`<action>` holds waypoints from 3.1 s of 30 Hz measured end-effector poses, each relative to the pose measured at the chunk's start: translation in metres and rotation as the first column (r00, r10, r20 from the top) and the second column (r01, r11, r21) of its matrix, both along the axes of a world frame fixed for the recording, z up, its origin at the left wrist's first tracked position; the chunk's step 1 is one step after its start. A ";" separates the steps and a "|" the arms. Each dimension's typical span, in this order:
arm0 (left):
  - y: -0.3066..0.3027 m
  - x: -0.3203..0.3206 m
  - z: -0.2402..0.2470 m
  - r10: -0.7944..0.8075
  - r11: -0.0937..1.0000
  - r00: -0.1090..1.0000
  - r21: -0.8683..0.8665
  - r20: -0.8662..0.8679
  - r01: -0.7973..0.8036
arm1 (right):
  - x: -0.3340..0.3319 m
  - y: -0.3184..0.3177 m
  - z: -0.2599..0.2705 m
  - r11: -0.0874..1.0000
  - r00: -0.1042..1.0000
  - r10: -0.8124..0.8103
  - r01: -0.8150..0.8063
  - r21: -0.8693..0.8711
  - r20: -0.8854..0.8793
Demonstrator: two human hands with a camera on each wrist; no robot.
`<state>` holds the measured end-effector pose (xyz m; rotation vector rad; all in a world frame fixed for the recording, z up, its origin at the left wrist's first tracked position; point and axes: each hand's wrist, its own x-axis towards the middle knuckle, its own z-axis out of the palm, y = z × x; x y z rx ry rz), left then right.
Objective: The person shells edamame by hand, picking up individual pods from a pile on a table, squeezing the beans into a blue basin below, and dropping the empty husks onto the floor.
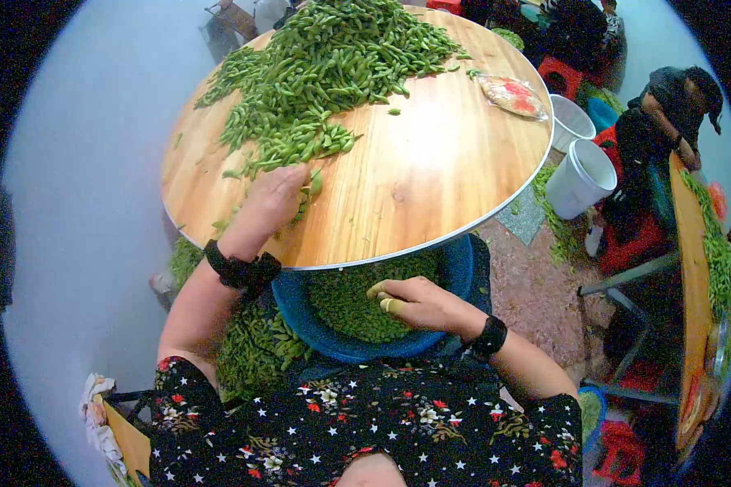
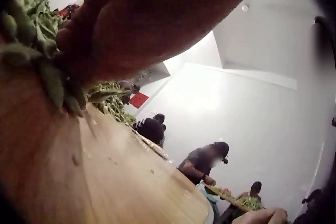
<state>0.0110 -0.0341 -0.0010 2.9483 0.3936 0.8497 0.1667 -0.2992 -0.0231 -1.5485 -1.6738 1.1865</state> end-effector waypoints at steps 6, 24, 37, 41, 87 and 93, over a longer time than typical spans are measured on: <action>-0.041 0.008 0.036 0.042 0.937 0.998 -0.345 -0.048 -0.056 | -0.004 0.006 0.020 0.981 0.876 -0.195 0.184 -0.067 -0.442; -0.142 -0.029 -0.004 0.017 0.718 0.967 -0.677 0.252 0.164 | -0.026 0.021 0.012 0.946 0.651 -0.287 0.307 -0.101 -0.703; -0.160 -0.043 -0.029 0.154 -0.306 0.949 -0.900 0.275 0.310 | -0.024 0.015 0.004 0.927 0.236 -0.356 -0.035 -0.374 -0.904; -0.158 -0.045 -0.037 0.175 -0.419 0.942 -0.844 0.287 0.335 | -0.026 0.017 -0.012 0.935 0.286 -0.337 -0.013 -0.355 -0.897; -0.175 -0.039 -0.009 0.222 0.581 0.970 -0.812 0.097 -0.052 | -0.025 0.009 0.003 0.877 0.982 -0.187 0.166 0.450 0.002; -0.177 -0.036 -0.019 0.110 0.737 0.969 -0.672 0.223 0.071 | -0.028 0.012 0.009 0.856 0.920 -0.353 0.392 0.337 -0.173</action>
